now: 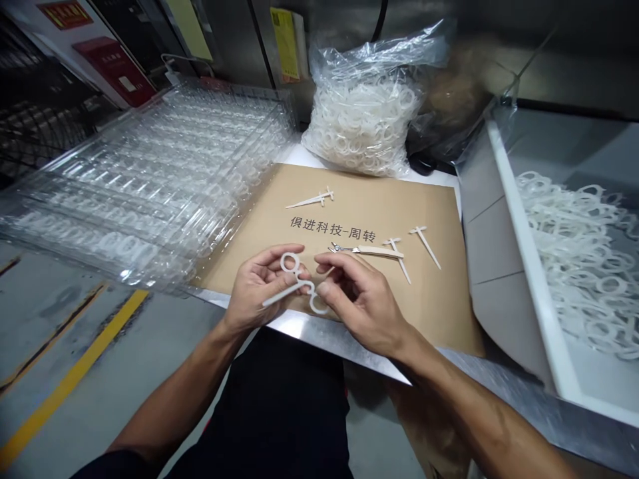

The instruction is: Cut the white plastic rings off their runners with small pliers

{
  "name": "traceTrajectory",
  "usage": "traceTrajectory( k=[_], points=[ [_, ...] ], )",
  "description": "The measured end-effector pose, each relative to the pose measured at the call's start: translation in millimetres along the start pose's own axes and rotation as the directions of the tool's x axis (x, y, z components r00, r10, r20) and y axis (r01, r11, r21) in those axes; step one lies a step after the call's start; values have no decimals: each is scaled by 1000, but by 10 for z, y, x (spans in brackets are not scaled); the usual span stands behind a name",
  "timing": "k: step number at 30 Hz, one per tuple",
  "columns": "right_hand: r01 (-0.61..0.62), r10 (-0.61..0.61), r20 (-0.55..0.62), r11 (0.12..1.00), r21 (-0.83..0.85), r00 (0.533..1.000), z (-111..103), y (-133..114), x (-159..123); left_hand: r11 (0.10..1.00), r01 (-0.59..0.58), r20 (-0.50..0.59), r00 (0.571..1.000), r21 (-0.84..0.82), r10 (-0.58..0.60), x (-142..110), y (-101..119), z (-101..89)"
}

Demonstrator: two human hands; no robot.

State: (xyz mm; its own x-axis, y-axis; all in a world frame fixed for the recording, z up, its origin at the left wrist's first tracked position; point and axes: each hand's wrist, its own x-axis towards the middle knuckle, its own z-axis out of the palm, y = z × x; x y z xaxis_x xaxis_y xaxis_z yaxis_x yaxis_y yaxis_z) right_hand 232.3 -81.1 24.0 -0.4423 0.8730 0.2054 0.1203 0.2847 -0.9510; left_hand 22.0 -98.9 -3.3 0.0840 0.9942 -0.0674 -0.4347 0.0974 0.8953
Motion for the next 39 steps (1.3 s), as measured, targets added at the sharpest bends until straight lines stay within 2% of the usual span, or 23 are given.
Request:
traceTrajectory(
  k=[2,4,8,16,39],
  points=[
    [24,-23,24,999,-29,999,-13,29,-44,996,-94,-134,987,-8,92,7,-26,-12],
    [36,-34,22,997,-75,999,-2,62,-74,992,-129,-175,976,3,128,-4,-51,-25],
    [37,-42,-44,993,-116,998,53,97,-87,990,-136,-141,980,28,138,-49,-72,-40],
    [-13,16,-138,1000,17,990,47,86,-114,984,-172,-122,977,34,175,-75,-43,-27],
    [-44,63,-153,991,125,986,44,48,-138,983,-169,-81,981,75,175,-75,-60,-66]
  ],
)
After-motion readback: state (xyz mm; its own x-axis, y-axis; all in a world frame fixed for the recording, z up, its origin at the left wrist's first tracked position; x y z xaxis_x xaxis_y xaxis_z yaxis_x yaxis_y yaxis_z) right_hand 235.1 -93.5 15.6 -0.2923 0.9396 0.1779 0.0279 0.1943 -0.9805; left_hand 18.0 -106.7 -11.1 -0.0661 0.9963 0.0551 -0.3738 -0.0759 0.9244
